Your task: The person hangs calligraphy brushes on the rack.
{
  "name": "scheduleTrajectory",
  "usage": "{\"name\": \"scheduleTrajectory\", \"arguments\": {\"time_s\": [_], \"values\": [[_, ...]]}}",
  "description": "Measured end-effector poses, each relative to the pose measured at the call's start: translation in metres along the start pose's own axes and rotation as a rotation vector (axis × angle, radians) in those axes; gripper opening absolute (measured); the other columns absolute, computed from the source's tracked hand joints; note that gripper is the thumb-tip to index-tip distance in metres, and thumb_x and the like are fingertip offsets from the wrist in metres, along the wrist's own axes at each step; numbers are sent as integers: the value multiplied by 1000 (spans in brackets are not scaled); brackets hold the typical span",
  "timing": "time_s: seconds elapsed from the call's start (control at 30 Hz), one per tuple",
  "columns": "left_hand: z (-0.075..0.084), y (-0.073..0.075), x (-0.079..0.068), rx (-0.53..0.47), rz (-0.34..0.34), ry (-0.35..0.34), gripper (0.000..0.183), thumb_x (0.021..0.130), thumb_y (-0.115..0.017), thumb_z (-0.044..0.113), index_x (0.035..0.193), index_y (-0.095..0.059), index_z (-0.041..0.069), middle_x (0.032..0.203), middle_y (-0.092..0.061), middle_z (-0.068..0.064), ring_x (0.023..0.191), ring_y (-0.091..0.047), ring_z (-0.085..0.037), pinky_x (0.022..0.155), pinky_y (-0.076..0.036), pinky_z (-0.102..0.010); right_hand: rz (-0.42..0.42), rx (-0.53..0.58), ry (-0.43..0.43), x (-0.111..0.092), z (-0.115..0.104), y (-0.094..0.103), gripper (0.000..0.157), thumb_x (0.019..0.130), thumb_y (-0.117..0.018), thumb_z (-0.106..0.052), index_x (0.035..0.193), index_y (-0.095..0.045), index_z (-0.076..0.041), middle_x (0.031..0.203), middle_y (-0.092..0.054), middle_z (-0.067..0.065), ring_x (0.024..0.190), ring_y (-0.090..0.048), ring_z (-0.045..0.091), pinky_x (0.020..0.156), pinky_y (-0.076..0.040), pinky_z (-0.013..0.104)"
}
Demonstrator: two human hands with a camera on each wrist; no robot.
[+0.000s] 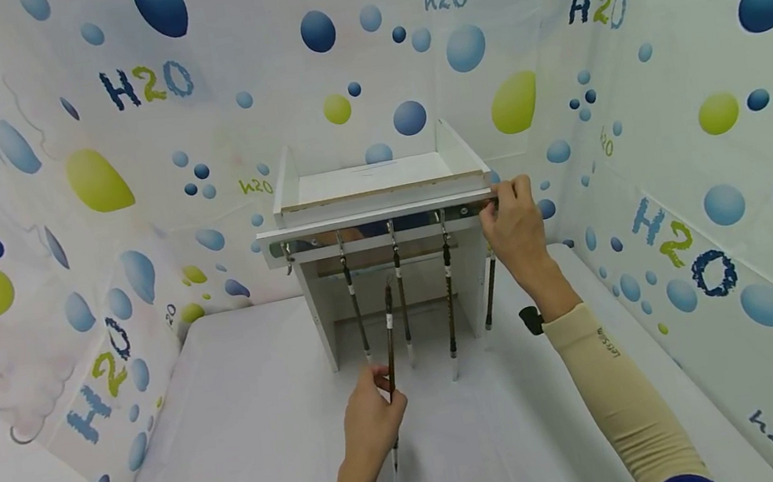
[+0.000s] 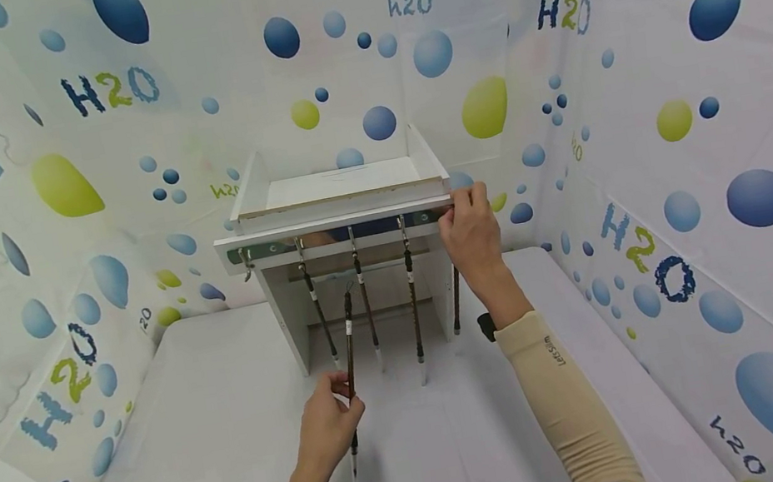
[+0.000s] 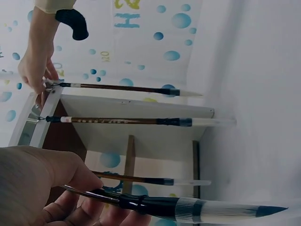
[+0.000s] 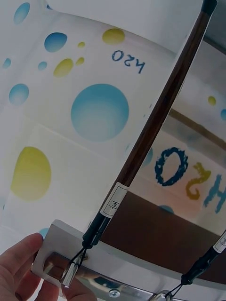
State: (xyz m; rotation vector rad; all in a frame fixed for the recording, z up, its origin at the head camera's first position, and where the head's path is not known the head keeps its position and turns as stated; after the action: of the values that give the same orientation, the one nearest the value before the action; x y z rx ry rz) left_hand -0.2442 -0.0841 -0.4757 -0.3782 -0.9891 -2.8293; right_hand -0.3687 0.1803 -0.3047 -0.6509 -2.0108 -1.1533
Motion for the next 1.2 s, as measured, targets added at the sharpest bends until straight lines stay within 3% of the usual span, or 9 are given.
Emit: {"name": "scheduleTrajectory", "arguments": {"time_s": [0.57,1.0,1.2], "values": [[-4,41,11,-10,106,17,37,82,-67,3,117,-58,0,94,-70,-9,65,-58,-8,50,-42,-22,20,9,10,1,-2,-1,24,91,-58,0,111,-61,12,104,-50,25,83,-66,38,71,-60,43],[-20,61,17,-29,122,148,40,85,-63,8,123,-55,1,102,-69,-12,71,-61,-13,53,-44,-24,25,12,14,-2,0,1,23,91,-58,1,111,-61,11,104,-50,25,82,-65,39,70,-60,45],[-26,68,18,-35,152,164,40,84,-63,8,123,-55,1,101,-69,-14,71,-62,-15,53,-45,-24,36,18,14,-2,0,0,24,91,-58,0,111,-61,12,103,-50,26,81,-65,40,70,-60,46]]}}
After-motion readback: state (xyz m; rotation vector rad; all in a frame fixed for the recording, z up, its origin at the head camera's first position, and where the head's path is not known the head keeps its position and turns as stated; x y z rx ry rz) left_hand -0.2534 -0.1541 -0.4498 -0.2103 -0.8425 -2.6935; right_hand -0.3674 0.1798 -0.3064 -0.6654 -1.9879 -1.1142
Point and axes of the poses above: each hand's wrist, its own x-axis towards the middle knuckle, its own y-axis out of the back of the hand, z = x × y, the point moved 5 cm from there along x, towards the middle knuckle
